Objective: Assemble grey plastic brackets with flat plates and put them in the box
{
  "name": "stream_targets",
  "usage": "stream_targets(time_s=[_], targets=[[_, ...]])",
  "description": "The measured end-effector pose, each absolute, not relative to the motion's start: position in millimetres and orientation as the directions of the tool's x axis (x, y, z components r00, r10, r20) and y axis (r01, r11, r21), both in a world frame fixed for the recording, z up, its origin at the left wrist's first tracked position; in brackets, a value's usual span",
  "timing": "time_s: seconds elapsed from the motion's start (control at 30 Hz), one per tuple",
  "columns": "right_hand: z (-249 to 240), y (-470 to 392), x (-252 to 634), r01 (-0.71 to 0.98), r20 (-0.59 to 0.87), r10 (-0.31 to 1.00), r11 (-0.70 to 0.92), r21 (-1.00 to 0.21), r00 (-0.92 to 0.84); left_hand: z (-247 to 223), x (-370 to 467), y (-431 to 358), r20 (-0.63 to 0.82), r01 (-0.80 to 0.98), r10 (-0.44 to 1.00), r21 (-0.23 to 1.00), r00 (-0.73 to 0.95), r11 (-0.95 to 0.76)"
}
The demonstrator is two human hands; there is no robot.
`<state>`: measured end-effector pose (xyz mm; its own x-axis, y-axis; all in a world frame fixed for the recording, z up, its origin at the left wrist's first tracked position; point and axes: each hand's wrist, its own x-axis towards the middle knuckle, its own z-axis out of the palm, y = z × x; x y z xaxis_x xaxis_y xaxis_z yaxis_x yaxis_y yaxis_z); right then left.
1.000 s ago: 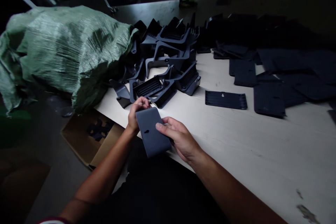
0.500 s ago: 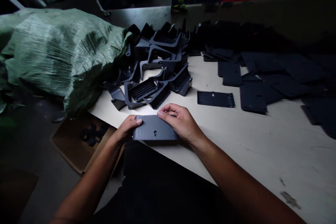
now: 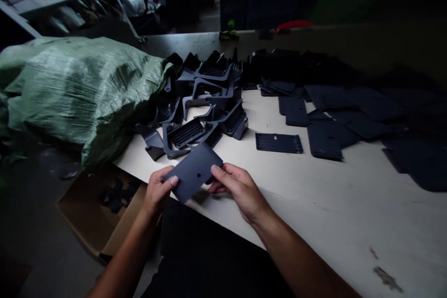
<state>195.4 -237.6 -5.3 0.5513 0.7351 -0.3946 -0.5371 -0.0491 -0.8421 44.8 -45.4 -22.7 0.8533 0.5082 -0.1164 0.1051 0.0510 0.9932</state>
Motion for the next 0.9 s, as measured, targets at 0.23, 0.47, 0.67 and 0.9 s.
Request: stream_targets(time_s=[0.23, 0.47, 0.67, 0.9], targets=[[6.0, -233.8, 186.7, -0.146, -0.115, 0.849, -0.045, -0.988, 0.515, -14.9, 53.4, -61.4, -0.203, 0.016, 0.375, 0.895, 0.905, 0.445], [4.2, -236.5, 176.1, 0.234, 0.033, 0.905, -0.075, -0.969, 0.424, -2.8, 86.8, -73.1, -0.384, 0.068, 0.271, 0.674, 0.883, 0.736], [-0.3, -239.9, 165.7, -0.038, 0.002, 0.845, 0.027, -0.999, 0.535, 10.9, 90.2, -94.4, -0.275, -0.068, 0.473, 0.805, 0.837, 0.589], [-0.6, -235.3, 157.1, -0.137, 0.006, 0.835, 0.098, -0.986, 0.551, 18.0, 83.0, -96.5, -0.235, -0.072, 0.573, 0.884, 0.785, 0.462]])
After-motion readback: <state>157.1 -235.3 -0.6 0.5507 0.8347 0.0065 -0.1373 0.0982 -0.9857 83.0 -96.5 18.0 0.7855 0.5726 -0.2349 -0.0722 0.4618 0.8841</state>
